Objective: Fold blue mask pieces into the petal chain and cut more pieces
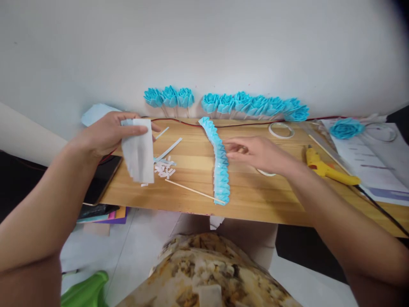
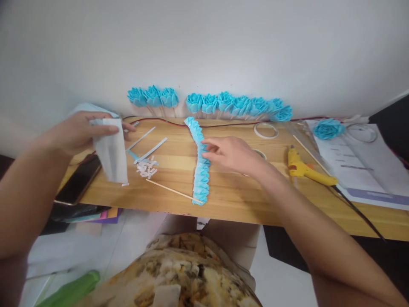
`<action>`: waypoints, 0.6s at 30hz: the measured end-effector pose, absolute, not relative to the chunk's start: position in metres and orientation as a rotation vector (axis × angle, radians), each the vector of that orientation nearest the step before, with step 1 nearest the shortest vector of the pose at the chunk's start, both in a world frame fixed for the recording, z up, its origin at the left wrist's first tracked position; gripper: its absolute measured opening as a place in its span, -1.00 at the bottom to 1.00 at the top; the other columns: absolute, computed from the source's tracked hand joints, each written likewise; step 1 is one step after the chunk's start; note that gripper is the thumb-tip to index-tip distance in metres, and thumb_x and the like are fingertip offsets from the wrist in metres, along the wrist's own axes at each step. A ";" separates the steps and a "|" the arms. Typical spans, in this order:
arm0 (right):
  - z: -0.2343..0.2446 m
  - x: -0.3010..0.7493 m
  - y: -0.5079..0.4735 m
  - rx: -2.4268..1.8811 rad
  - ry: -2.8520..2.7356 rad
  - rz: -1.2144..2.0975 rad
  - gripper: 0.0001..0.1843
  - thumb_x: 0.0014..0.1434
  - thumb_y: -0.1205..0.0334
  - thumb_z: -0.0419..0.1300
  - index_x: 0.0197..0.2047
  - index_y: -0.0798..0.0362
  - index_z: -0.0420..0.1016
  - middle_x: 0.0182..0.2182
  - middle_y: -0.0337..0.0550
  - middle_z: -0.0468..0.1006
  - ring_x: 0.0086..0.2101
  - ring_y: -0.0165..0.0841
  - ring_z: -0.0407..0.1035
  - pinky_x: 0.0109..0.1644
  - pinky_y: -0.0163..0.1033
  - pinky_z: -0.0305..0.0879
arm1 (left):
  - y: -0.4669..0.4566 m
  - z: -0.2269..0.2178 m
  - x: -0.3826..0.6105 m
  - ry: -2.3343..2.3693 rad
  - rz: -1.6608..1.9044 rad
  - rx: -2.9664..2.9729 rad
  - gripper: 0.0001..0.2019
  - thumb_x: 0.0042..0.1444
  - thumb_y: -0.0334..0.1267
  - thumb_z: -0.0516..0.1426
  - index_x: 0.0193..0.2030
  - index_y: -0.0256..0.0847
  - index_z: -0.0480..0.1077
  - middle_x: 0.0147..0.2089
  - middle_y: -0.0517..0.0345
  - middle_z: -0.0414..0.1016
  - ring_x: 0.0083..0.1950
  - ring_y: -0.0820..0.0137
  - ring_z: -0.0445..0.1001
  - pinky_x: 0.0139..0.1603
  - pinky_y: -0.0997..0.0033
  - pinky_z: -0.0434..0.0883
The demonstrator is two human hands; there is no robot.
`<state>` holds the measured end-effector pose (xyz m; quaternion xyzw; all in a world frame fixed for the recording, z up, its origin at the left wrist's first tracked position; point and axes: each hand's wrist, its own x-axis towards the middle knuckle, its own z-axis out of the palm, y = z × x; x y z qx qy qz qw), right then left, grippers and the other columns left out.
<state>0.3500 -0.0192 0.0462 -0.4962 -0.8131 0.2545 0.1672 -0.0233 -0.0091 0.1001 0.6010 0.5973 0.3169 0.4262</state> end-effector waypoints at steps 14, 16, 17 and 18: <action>0.036 0.283 0.001 -1.071 -1.599 1.150 -0.77 0.08 0.09 0.31 -0.30 0.08 0.60 -0.53 -0.25 0.47 -0.56 -0.44 0.28 -0.52 -0.31 0.23 | 0.019 0.066 -0.006 1.230 0.699 1.998 -0.60 0.10 0.10 0.20 -0.08 -0.13 0.56 -0.07 0.07 0.58 0.05 0.16 0.49 0.10 0.27 0.39; 0.035 0.308 -0.003 -1.119 -1.505 1.144 -0.77 0.06 0.08 0.34 -0.30 0.06 0.61 -0.48 -0.21 0.52 -0.52 -0.42 0.32 -0.51 -0.30 0.27 | 0.021 0.048 -0.039 1.459 0.500 2.178 -0.71 0.00 0.01 0.26 -0.21 -0.10 0.57 -0.16 0.11 0.58 -0.01 0.15 0.50 0.13 0.23 0.36; 0.035 0.319 -0.005 -1.139 -1.466 1.150 -0.77 0.05 0.07 0.36 -0.31 0.05 0.61 -0.46 -0.19 0.54 -0.51 -0.41 0.33 -0.51 -0.29 0.28 | 0.022 0.038 -0.052 1.514 0.374 2.283 -0.77 -0.02 -0.05 0.26 -0.26 -0.11 0.57 -0.17 0.09 0.58 -0.02 0.12 0.50 0.14 0.19 0.34; 0.034 0.328 -0.006 -1.155 -1.437 1.155 -0.78 0.03 0.06 0.38 -0.33 0.04 0.61 -0.46 -0.19 0.54 -0.50 -0.40 0.34 -0.51 -0.29 0.29 | 0.022 0.029 -0.062 1.528 0.170 2.388 -0.80 -0.03 -0.14 0.25 -0.25 -0.12 0.56 -0.17 0.05 0.57 -0.03 0.10 0.50 0.12 0.18 0.35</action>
